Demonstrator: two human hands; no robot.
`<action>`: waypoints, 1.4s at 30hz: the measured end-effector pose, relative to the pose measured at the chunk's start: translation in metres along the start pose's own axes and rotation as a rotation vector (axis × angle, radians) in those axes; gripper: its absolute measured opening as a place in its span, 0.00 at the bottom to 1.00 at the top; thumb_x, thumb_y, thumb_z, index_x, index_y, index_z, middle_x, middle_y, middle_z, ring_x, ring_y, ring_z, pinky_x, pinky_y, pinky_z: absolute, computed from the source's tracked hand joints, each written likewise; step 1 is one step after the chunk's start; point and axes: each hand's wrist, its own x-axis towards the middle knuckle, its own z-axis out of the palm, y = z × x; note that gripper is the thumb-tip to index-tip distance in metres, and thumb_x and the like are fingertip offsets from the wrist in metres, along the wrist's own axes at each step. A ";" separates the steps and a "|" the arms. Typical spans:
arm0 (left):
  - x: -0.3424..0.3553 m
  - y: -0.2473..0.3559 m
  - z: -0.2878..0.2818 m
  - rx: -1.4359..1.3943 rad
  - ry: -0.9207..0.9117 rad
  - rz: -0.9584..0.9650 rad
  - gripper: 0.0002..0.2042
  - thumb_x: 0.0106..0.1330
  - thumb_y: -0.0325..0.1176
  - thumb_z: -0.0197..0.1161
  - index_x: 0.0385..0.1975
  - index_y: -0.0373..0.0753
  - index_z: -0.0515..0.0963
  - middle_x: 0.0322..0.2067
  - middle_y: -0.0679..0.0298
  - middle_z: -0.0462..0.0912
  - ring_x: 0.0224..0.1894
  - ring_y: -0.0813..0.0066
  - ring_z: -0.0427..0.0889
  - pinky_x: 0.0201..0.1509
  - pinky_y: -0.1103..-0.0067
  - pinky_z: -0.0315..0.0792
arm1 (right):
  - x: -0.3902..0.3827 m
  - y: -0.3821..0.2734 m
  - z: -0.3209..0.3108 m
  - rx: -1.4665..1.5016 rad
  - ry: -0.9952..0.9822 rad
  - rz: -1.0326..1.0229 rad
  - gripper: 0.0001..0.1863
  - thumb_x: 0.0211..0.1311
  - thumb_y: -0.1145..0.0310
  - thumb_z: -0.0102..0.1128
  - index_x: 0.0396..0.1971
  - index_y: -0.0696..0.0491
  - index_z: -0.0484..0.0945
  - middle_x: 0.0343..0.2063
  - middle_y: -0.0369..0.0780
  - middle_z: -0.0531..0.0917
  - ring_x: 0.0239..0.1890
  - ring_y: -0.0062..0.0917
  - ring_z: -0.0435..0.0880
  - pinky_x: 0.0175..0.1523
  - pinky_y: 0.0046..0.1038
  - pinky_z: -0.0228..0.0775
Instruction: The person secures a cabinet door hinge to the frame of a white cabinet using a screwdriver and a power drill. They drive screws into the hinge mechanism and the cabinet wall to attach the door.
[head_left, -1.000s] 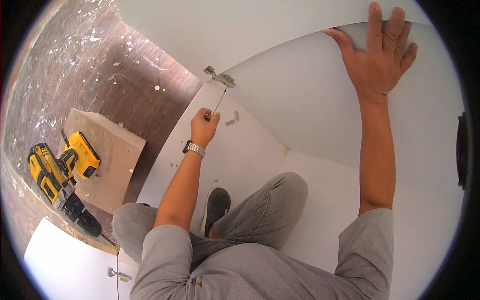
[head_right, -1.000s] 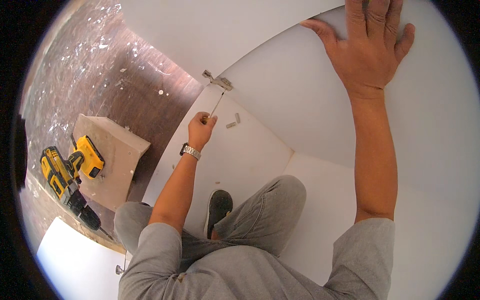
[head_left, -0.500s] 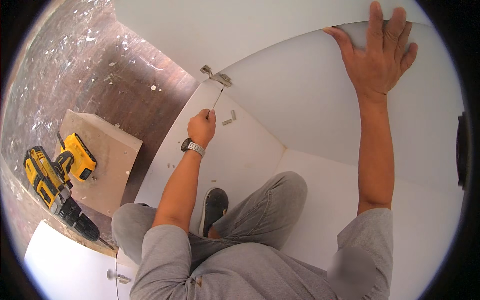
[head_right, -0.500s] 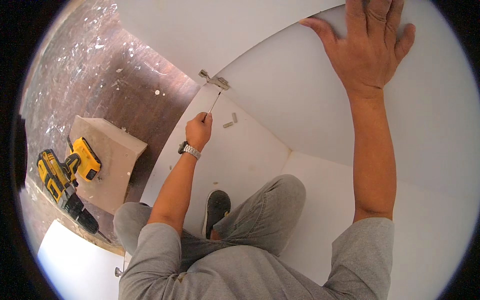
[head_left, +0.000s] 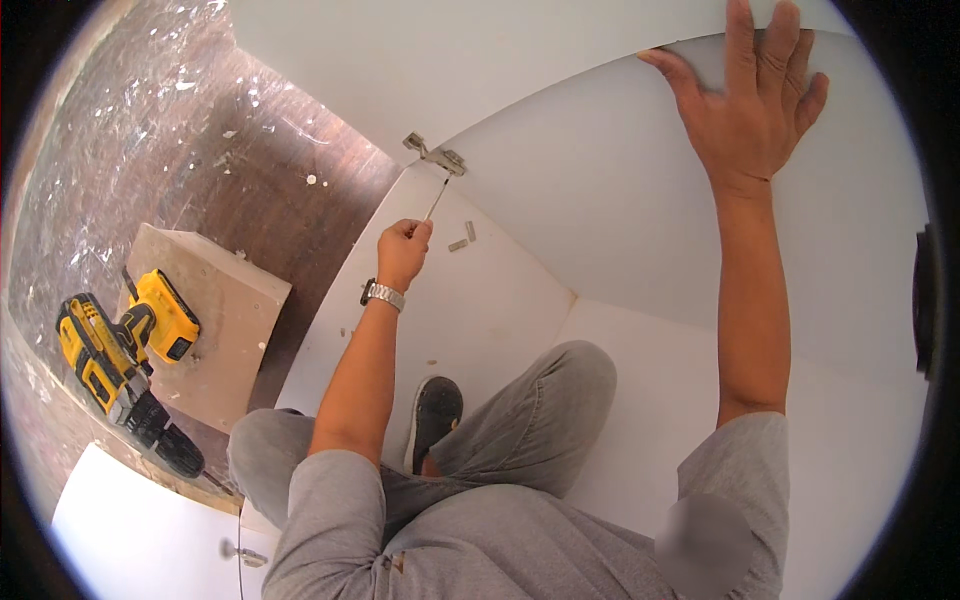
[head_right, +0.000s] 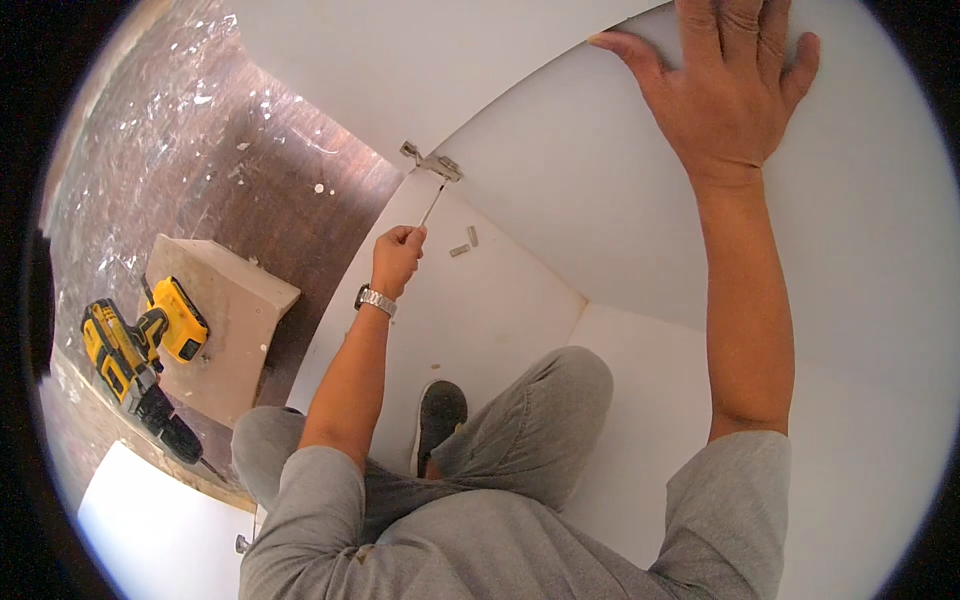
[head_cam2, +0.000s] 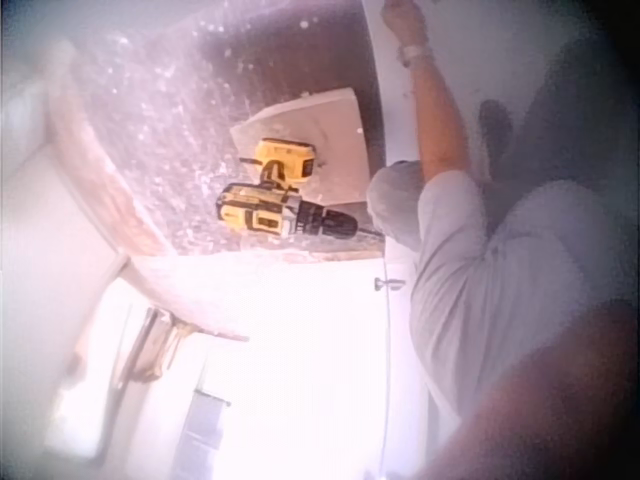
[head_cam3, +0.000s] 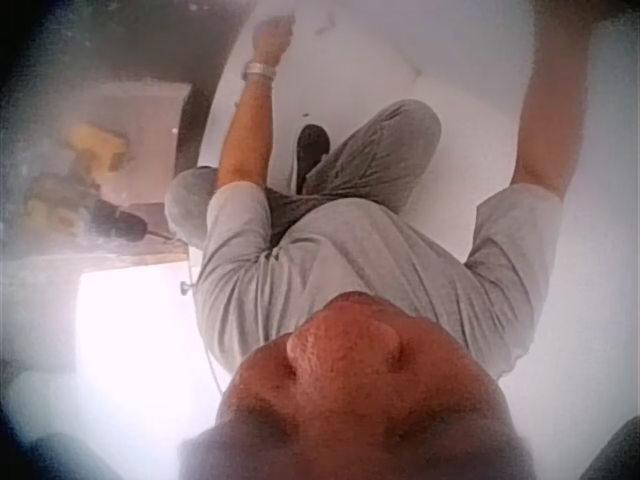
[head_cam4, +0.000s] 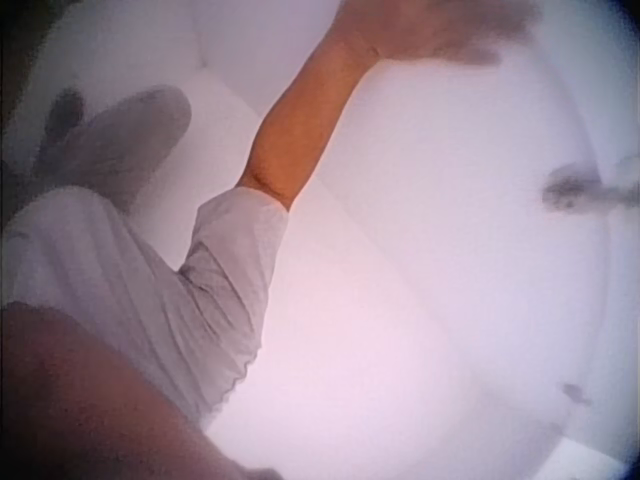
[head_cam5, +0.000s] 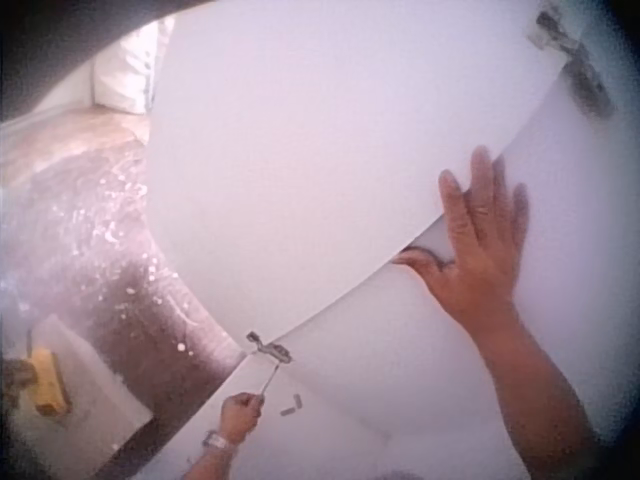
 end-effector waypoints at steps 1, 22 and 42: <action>0.001 -0.010 0.001 0.161 0.133 0.256 0.15 0.59 0.39 0.62 0.30 0.29 0.77 0.21 0.58 0.79 0.20 0.70 0.75 0.25 0.73 0.69 | 0.000 -0.002 -0.002 -0.010 0.016 0.003 0.46 0.53 0.33 0.50 0.65 0.51 0.60 0.67 0.51 0.54 0.69 0.45 0.51 0.68 0.54 0.38; 0.002 -0.006 0.003 0.356 0.176 0.454 0.14 0.58 0.38 0.62 0.31 0.30 0.79 0.25 0.51 0.82 0.28 0.60 0.82 0.33 0.71 0.74 | 0.013 -0.016 -0.025 0.140 -0.071 0.130 0.45 0.54 0.33 0.49 0.63 0.52 0.63 0.66 0.50 0.57 0.68 0.44 0.54 0.69 0.51 0.39; 0.000 -0.002 -0.005 -0.616 -0.291 -0.164 0.09 0.63 0.35 0.58 0.37 0.37 0.75 0.22 0.66 0.74 0.19 0.83 0.68 0.14 0.88 0.55 | 0.002 -0.005 -0.007 0.029 -0.045 0.068 0.45 0.53 0.32 0.49 0.65 0.49 0.60 0.67 0.48 0.55 0.69 0.42 0.53 0.69 0.51 0.38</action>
